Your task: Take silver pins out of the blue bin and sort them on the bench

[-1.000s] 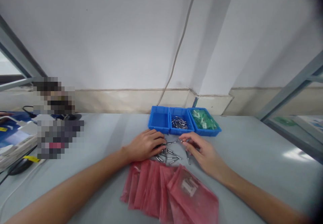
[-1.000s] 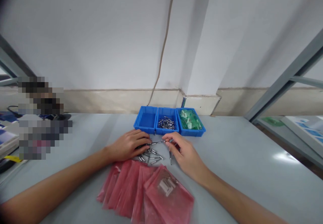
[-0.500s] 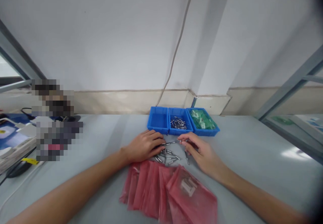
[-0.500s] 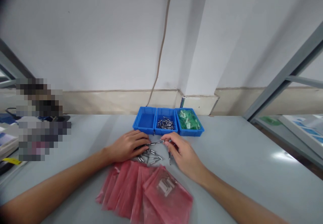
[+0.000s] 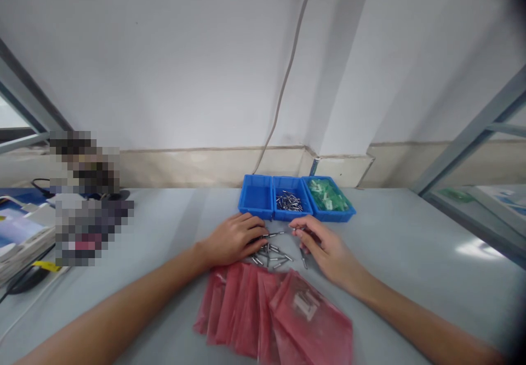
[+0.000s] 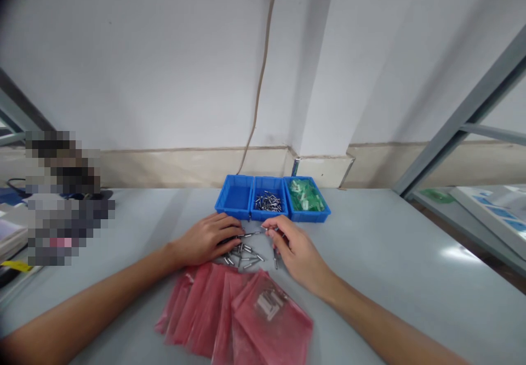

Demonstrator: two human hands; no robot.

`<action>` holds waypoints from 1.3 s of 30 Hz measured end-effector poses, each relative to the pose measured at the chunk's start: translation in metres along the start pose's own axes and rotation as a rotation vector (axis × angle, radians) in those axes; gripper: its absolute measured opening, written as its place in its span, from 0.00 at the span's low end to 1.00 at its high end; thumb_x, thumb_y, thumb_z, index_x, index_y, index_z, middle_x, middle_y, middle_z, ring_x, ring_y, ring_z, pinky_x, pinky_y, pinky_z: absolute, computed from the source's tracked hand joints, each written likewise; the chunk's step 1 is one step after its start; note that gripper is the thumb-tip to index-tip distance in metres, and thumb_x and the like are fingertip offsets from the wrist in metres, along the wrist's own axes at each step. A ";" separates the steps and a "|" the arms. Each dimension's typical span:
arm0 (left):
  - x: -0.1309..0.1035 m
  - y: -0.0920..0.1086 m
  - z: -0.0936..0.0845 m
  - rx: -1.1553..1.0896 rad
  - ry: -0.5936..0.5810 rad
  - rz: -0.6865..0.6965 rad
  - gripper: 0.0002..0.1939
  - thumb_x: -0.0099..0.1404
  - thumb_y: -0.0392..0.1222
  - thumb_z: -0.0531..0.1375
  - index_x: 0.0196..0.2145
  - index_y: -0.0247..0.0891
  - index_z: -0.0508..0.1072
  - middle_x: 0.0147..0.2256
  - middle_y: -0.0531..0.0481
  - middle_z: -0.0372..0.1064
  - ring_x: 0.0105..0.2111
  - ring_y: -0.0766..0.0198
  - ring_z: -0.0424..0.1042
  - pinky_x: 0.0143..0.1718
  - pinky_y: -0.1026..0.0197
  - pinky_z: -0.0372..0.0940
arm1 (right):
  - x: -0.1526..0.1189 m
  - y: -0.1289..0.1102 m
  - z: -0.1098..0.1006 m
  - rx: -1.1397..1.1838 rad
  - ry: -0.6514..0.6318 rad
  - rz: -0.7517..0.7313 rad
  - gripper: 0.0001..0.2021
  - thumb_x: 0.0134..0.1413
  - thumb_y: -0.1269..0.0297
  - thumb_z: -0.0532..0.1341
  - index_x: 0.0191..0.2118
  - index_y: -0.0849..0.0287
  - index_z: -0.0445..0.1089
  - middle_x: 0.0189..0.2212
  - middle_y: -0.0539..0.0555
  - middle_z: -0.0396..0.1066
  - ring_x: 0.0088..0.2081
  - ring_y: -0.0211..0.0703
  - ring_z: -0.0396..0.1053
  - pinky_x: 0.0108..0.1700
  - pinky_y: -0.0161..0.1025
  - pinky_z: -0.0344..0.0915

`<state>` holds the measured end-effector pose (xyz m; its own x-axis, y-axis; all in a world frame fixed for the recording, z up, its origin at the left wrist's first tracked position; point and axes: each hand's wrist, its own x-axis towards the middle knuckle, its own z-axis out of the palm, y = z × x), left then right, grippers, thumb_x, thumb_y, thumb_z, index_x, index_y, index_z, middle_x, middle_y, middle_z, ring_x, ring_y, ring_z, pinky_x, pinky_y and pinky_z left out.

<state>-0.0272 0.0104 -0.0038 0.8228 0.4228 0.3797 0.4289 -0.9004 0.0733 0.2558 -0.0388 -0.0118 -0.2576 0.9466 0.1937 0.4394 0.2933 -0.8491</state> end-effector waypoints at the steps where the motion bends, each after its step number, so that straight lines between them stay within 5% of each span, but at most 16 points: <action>1: 0.000 0.000 0.000 -0.003 -0.002 0.001 0.16 0.82 0.47 0.52 0.54 0.38 0.76 0.51 0.44 0.75 0.48 0.57 0.74 0.51 0.54 0.67 | 0.000 0.000 0.000 0.004 -0.003 0.000 0.12 0.76 0.53 0.54 0.52 0.50 0.72 0.38 0.52 0.74 0.32 0.44 0.71 0.37 0.42 0.72; 39: -0.001 0.000 0.001 0.004 0.006 -0.006 0.16 0.82 0.47 0.53 0.53 0.38 0.76 0.50 0.45 0.75 0.48 0.57 0.74 0.52 0.54 0.67 | 0.003 -0.001 -0.002 -0.011 -0.038 0.011 0.13 0.77 0.53 0.52 0.51 0.52 0.70 0.37 0.50 0.75 0.38 0.46 0.72 0.44 0.41 0.67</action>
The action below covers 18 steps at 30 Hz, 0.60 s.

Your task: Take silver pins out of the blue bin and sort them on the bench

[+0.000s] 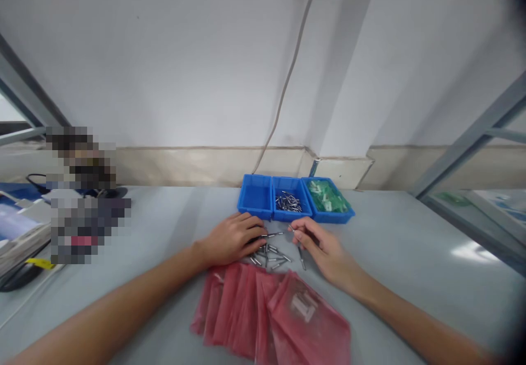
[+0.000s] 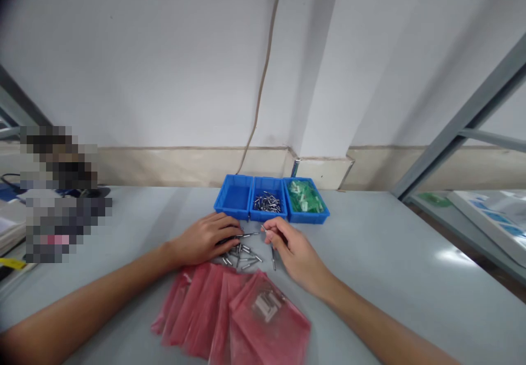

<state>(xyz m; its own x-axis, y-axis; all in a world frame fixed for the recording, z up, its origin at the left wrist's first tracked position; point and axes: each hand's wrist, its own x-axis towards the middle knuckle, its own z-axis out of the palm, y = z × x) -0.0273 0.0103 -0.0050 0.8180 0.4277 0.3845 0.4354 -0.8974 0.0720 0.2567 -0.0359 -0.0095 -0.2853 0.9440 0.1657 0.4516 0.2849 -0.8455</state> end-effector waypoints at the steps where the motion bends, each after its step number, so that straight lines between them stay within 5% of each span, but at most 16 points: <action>1: 0.000 0.000 0.000 0.000 0.002 0.002 0.16 0.82 0.47 0.53 0.53 0.38 0.76 0.50 0.44 0.75 0.48 0.57 0.74 0.51 0.54 0.67 | 0.000 0.000 0.000 -0.002 -0.003 -0.002 0.13 0.77 0.53 0.52 0.51 0.52 0.70 0.37 0.50 0.74 0.38 0.46 0.72 0.44 0.41 0.67; 18: 0.000 0.000 0.000 -0.019 -0.002 -0.004 0.16 0.82 0.47 0.52 0.53 0.38 0.76 0.51 0.44 0.75 0.48 0.57 0.74 0.52 0.54 0.68 | -0.004 -0.013 -0.002 -0.044 -0.015 -0.001 0.13 0.77 0.52 0.53 0.48 0.52 0.71 0.36 0.50 0.75 0.37 0.46 0.71 0.42 0.41 0.66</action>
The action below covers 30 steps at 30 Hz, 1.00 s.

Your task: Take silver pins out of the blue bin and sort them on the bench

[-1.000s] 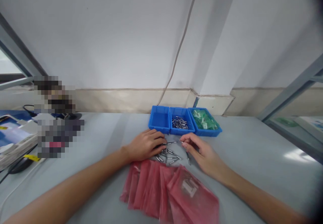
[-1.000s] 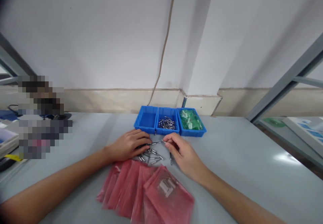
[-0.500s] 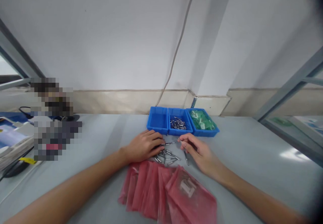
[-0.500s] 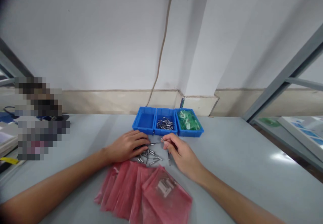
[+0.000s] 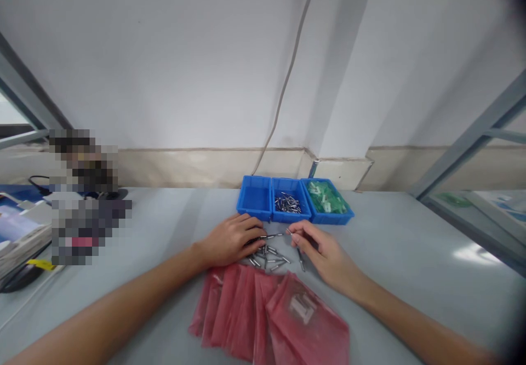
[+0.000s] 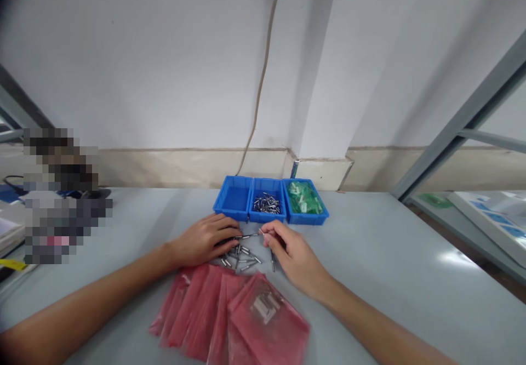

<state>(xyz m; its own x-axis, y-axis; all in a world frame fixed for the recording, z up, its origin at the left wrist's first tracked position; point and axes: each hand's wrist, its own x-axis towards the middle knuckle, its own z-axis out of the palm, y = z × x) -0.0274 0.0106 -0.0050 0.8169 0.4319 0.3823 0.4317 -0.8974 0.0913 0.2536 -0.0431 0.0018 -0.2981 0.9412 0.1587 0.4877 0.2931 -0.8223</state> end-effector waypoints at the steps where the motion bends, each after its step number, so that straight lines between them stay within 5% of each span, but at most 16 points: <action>1: 0.000 0.000 0.000 0.001 0.002 0.001 0.16 0.82 0.47 0.52 0.53 0.38 0.76 0.51 0.44 0.75 0.48 0.57 0.74 0.52 0.54 0.67 | 0.000 0.000 0.000 -0.002 0.000 -0.002 0.13 0.77 0.52 0.53 0.48 0.52 0.71 0.36 0.50 0.75 0.38 0.46 0.71 0.43 0.41 0.66; 30: 0.000 0.000 0.000 0.003 0.015 -0.003 0.16 0.82 0.47 0.53 0.53 0.39 0.77 0.50 0.44 0.75 0.48 0.57 0.74 0.52 0.54 0.68 | -0.001 0.001 0.001 -0.016 0.001 -0.035 0.13 0.76 0.52 0.54 0.49 0.52 0.73 0.36 0.51 0.76 0.38 0.47 0.73 0.42 0.42 0.69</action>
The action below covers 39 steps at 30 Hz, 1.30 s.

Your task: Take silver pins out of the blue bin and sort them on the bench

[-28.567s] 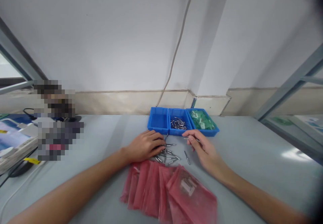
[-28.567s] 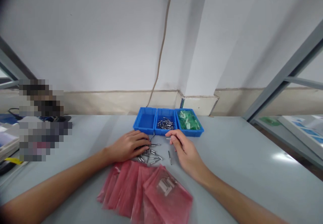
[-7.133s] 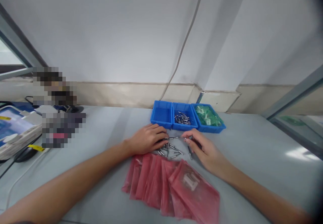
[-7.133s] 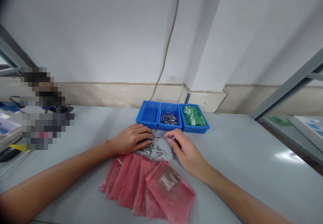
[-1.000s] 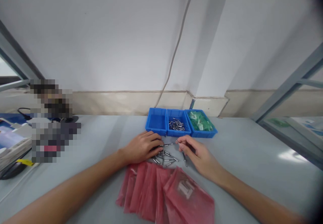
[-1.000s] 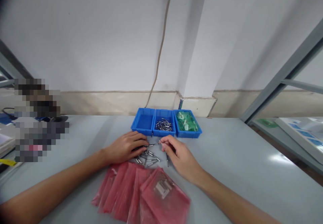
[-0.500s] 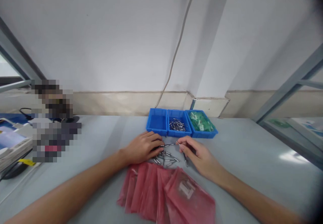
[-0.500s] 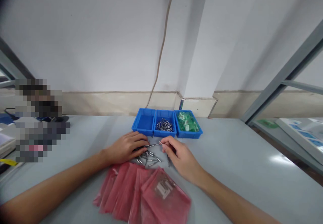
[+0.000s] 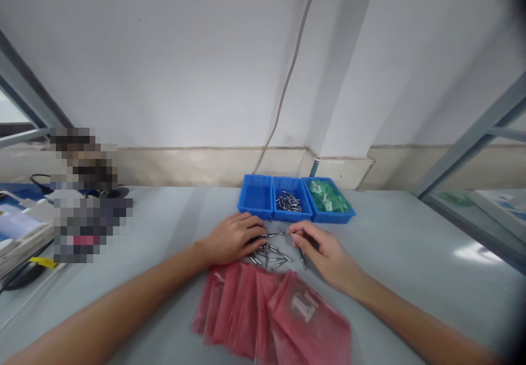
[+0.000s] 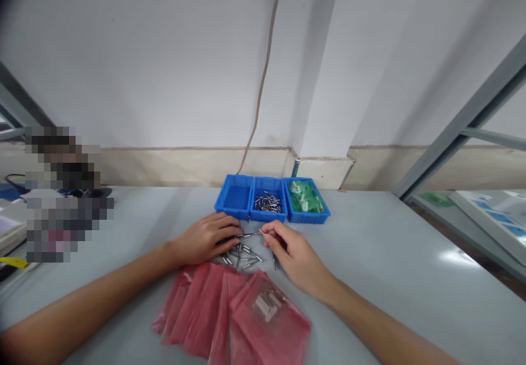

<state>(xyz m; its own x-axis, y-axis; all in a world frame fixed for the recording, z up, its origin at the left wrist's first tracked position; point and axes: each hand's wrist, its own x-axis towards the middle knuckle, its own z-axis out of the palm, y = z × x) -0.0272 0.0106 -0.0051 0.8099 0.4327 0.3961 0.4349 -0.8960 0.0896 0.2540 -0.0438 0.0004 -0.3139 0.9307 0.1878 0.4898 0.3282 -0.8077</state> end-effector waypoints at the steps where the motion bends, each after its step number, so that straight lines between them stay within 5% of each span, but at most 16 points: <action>1: 0.000 0.000 0.000 -0.002 0.001 0.000 0.16 0.82 0.47 0.53 0.53 0.39 0.77 0.50 0.44 0.75 0.48 0.57 0.74 0.52 0.54 0.68 | 0.000 0.000 0.000 0.002 -0.002 0.001 0.13 0.76 0.52 0.54 0.49 0.52 0.72 0.36 0.51 0.76 0.38 0.46 0.73 0.42 0.42 0.69; 39: 0.000 -0.001 0.002 0.012 0.008 0.014 0.16 0.82 0.48 0.53 0.52 0.37 0.77 0.50 0.44 0.75 0.48 0.57 0.74 0.52 0.55 0.67 | 0.000 0.001 0.000 0.003 -0.019 0.014 0.12 0.76 0.53 0.55 0.50 0.51 0.73 0.36 0.50 0.75 0.37 0.45 0.72 0.40 0.40 0.67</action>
<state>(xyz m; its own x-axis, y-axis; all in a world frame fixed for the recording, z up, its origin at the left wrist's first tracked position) -0.0271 0.0116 -0.0071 0.8130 0.4189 0.4045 0.4278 -0.9009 0.0731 0.2542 -0.0433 -0.0007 -0.3224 0.9320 0.1656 0.4918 0.3144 -0.8120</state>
